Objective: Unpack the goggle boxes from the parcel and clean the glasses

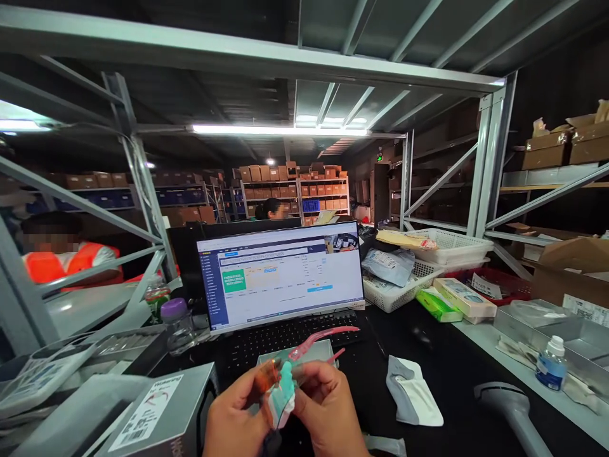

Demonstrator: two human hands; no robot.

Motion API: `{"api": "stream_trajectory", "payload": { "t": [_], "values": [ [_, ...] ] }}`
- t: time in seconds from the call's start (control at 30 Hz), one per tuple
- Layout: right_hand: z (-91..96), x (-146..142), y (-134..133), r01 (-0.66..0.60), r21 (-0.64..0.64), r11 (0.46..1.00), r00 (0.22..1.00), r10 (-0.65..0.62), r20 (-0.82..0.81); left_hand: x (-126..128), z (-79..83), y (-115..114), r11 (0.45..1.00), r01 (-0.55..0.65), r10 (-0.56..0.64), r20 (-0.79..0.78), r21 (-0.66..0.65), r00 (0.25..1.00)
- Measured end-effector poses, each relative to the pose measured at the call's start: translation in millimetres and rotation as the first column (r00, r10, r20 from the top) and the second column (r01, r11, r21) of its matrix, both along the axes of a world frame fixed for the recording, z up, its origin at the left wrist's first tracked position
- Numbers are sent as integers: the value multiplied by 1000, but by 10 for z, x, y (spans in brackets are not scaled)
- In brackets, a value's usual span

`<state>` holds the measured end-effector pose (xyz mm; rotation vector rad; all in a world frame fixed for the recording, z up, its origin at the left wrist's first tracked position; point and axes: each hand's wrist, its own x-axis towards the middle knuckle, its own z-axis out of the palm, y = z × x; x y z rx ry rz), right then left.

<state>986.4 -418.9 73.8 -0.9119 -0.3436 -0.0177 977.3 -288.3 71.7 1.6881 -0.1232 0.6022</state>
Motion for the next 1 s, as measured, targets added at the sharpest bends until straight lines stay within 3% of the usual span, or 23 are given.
{"api": "stream_trajectory", "payload": {
  "t": [0.1,0.2,0.3,0.43,0.57,0.73,0.83,0.9,1.0],
  "values": [
    [76,-16,-85,6,-148,989,991,13,132,-12,22,18,999,41,-41,-13,1,999],
    [181,-41,-159,-59,-280,958,948,142,286,5,68,96,989,137,-136,-19,55,991],
    [218,-45,-158,-64,-328,943,929,176,326,15,87,133,988,125,-124,-23,92,992],
    [131,-24,-96,83,-316,945,952,18,305,9,45,57,994,98,-96,-54,41,994],
    [48,18,-75,140,-314,939,972,-70,223,58,-21,-4,993,116,-112,-119,21,987],
    [148,69,-158,-68,-144,987,998,69,2,135,-65,29,988,84,-69,-114,133,991],
    [237,44,-261,-158,-34,987,987,158,-22,140,-56,56,986,77,-63,-100,146,993],
    [268,20,-331,-113,-58,992,994,113,1,136,-39,61,987,59,-47,-82,152,995],
    [278,25,-421,67,-134,989,998,-64,26,138,-19,54,988,27,-16,-74,154,997]
  ]
}}
